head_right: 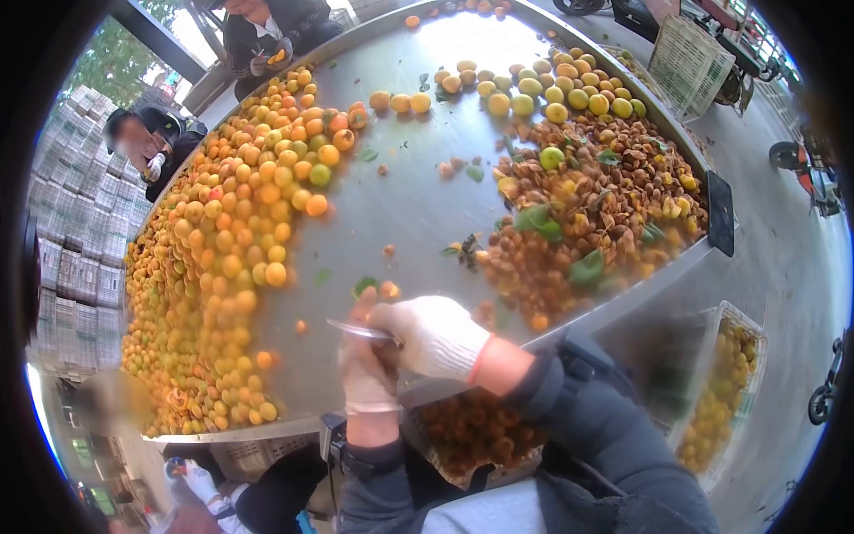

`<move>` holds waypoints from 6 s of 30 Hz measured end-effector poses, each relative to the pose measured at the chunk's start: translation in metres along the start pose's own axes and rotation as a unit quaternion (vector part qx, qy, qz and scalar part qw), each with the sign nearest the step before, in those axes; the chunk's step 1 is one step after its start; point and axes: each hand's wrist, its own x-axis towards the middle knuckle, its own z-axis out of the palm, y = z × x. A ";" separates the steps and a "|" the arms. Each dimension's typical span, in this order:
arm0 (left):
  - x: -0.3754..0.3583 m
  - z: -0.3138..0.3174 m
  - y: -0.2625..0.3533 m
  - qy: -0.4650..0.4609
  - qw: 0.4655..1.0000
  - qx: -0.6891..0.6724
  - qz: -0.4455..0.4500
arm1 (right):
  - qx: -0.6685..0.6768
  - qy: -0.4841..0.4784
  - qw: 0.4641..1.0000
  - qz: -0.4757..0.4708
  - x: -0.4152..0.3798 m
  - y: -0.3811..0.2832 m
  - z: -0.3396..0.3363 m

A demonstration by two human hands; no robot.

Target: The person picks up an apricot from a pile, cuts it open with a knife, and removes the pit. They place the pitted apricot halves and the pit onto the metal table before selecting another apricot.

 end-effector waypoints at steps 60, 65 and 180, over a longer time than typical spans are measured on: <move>-0.009 -0.020 0.045 -0.113 0.990 -0.041 0.072 | 0.084 -0.011 0.996 0.037 0.004 -0.015 -0.005; -0.010 -0.022 0.046 -0.119 0.990 -0.057 0.050 | 0.071 -0.027 0.996 0.041 0.003 -0.017 -0.004; -0.012 0.004 0.003 -0.127 0.870 0.472 0.073 | 0.672 0.487 0.545 0.120 0.021 0.036 -0.048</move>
